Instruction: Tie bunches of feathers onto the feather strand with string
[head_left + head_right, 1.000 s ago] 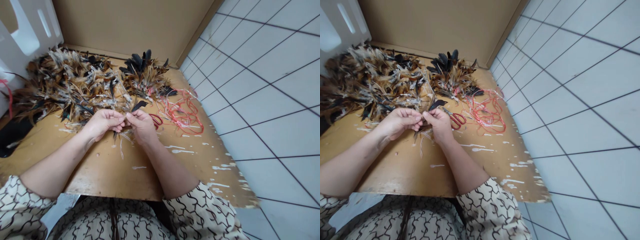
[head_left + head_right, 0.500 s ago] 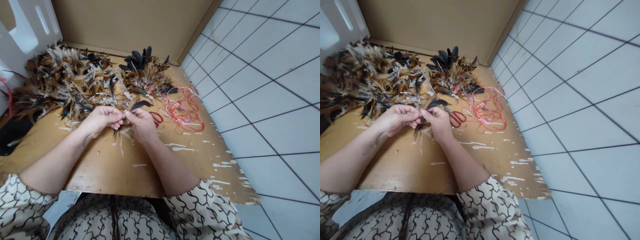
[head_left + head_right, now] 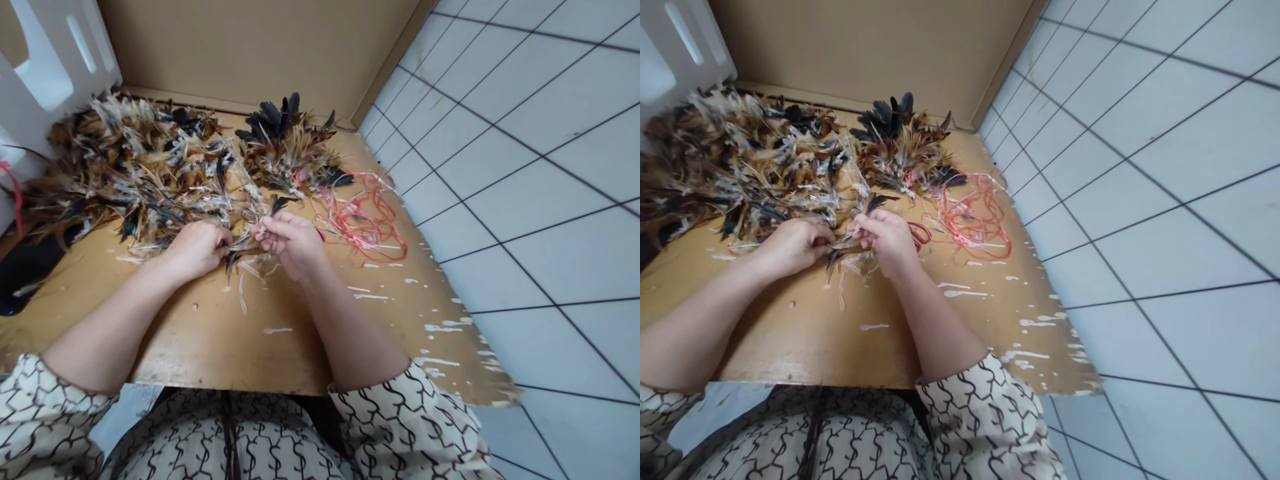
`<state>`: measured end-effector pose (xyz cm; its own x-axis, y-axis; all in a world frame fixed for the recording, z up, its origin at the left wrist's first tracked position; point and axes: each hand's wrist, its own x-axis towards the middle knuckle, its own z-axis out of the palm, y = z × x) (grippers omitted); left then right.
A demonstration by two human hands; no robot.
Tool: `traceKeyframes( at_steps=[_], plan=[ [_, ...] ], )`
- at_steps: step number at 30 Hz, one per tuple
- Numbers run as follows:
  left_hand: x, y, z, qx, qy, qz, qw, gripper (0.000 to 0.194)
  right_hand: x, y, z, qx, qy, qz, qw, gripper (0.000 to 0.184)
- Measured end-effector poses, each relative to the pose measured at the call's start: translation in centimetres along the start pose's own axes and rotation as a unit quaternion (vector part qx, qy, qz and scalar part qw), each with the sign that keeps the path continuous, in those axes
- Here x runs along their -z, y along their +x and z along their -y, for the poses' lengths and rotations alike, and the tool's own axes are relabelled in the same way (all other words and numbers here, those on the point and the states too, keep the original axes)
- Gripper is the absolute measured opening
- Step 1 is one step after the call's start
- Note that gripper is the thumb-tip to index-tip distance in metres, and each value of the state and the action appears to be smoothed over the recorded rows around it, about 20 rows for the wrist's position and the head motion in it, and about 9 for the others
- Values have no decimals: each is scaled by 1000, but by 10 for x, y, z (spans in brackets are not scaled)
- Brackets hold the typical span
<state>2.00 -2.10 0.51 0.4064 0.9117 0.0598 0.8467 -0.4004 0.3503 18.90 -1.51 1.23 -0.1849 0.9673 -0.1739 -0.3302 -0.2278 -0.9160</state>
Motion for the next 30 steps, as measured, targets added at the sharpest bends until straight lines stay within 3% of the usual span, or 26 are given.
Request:
traceKeyframes(
  at_steps=[4, 8, 10, 14, 16, 18, 21, 30],
  plan=[
    [-3, 0, -3, 2, 47, 19, 999, 24, -3, -1, -3, 5, -13, 3, 1000, 25],
    [1, 0, 0, 64, -89, -48, 993, 15, -4, -2, -4, 10, -23, 6, 1000, 26],
    [3, 1, 0, 120, -221, -88, 964, 11, -5, -3, -5, 18, -31, 4, 999, 26],
    [6, 1, -5, 186, -468, -124, 855, 13, -8, -4, -10, 39, -56, -8, 998, 26],
    [7, 1, -8, 198, -541, -123, 808, 15, -9, -4, -15, 49, -73, -5, 996, 26],
    [7, 2, -11, 200, -582, -125, 778, 16, -11, -5, -20, 59, -90, 2, 994, 24],
    [6, 2, -14, 198, -610, -124, 757, 18, -12, -5, -25, 78, -108, 0, 991, 22],
    [-4, 2, -25, 185, -638, -156, 732, 29, -14, -4, -33, 110, -114, -41, 987, 20]
  ],
)
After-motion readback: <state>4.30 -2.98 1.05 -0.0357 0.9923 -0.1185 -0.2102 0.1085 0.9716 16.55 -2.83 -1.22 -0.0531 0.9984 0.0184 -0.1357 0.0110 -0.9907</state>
